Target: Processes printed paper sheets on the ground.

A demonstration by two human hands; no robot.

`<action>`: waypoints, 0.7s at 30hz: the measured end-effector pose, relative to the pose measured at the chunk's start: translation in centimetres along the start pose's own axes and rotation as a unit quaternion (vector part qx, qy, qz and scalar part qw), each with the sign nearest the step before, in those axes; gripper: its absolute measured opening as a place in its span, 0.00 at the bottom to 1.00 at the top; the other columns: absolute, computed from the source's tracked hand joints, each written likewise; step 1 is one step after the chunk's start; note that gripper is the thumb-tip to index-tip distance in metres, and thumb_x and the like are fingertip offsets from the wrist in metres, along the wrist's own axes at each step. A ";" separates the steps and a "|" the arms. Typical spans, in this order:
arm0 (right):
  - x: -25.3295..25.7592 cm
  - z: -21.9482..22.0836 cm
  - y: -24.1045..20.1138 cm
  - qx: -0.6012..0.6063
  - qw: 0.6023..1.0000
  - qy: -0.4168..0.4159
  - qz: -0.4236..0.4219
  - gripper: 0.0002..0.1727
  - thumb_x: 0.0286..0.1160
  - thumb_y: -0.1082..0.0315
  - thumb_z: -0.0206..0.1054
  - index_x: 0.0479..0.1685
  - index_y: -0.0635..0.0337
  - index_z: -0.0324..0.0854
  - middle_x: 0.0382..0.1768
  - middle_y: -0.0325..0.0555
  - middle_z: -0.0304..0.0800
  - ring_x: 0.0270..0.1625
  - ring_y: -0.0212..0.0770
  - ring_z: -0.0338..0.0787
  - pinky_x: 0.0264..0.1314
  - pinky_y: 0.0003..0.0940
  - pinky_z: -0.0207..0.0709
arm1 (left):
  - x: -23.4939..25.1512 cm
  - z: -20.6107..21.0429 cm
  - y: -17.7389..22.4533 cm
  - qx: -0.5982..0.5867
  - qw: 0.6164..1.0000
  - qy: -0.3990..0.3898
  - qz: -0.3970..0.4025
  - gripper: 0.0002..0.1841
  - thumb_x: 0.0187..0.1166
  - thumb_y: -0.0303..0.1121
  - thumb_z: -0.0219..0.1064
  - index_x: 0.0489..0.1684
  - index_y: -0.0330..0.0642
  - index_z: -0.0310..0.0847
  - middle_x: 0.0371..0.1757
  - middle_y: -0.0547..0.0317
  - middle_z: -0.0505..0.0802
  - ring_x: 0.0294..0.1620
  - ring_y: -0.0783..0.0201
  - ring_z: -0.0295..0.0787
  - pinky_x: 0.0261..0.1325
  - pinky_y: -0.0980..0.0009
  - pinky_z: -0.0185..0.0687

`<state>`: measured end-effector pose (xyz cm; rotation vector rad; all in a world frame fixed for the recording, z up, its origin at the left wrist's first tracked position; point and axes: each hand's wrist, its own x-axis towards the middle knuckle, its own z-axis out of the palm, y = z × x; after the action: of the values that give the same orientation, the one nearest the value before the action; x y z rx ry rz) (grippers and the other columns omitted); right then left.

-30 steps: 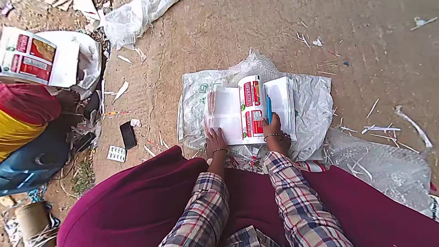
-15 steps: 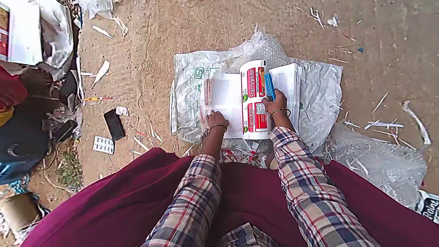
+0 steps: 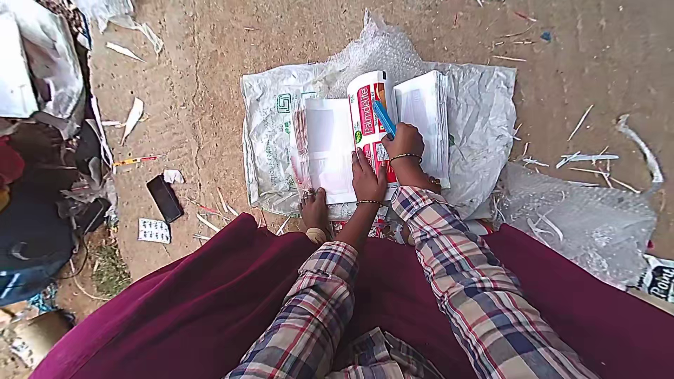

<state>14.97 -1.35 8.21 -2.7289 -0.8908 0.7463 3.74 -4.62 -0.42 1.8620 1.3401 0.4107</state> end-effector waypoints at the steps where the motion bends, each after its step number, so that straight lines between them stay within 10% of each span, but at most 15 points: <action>1: 0.2 -0.2 -0.2 -0.012 1.000 -0.005 0.006 0.22 0.79 0.60 0.69 0.64 0.67 0.84 0.65 0.62 0.88 0.67 0.60 0.89 0.61 0.60 0.82 | 0.1 -0.1 0.1 0.000 1.000 -0.003 -0.003 0.45 0.85 0.51 0.53 0.95 0.30 0.39 0.95 0.35 0.55 0.94 0.43 0.56 0.86 0.46 0.64; 9: 4.9 -1.8 10.1 -0.017 0.995 0.039 0.090 0.24 0.80 0.59 0.66 0.65 0.70 0.82 0.63 0.70 0.88 0.67 0.67 0.88 0.62 0.68 0.78 | 0.2 -0.7 -0.1 -0.021 0.999 -0.021 -0.037 0.69 0.57 0.62 0.81 0.97 0.36 0.36 0.97 0.42 0.52 0.91 0.45 0.61 0.78 0.43 0.74; 21: 9.2 1.2 14.3 0.016 0.998 -0.003 0.053 0.23 0.79 0.62 0.65 0.68 0.68 0.81 0.70 0.66 0.84 0.73 0.65 0.84 0.71 0.65 0.75 | 0.2 -0.6 -0.8 -0.088 0.996 -0.025 -0.017 0.63 0.67 0.57 0.76 0.97 0.35 0.34 0.97 0.40 0.47 0.95 0.48 0.51 0.89 0.49 0.60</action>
<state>28.01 -7.41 -0.98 -2.7649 -0.7330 0.7820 2.88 -4.04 -0.67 1.6905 1.2585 0.4461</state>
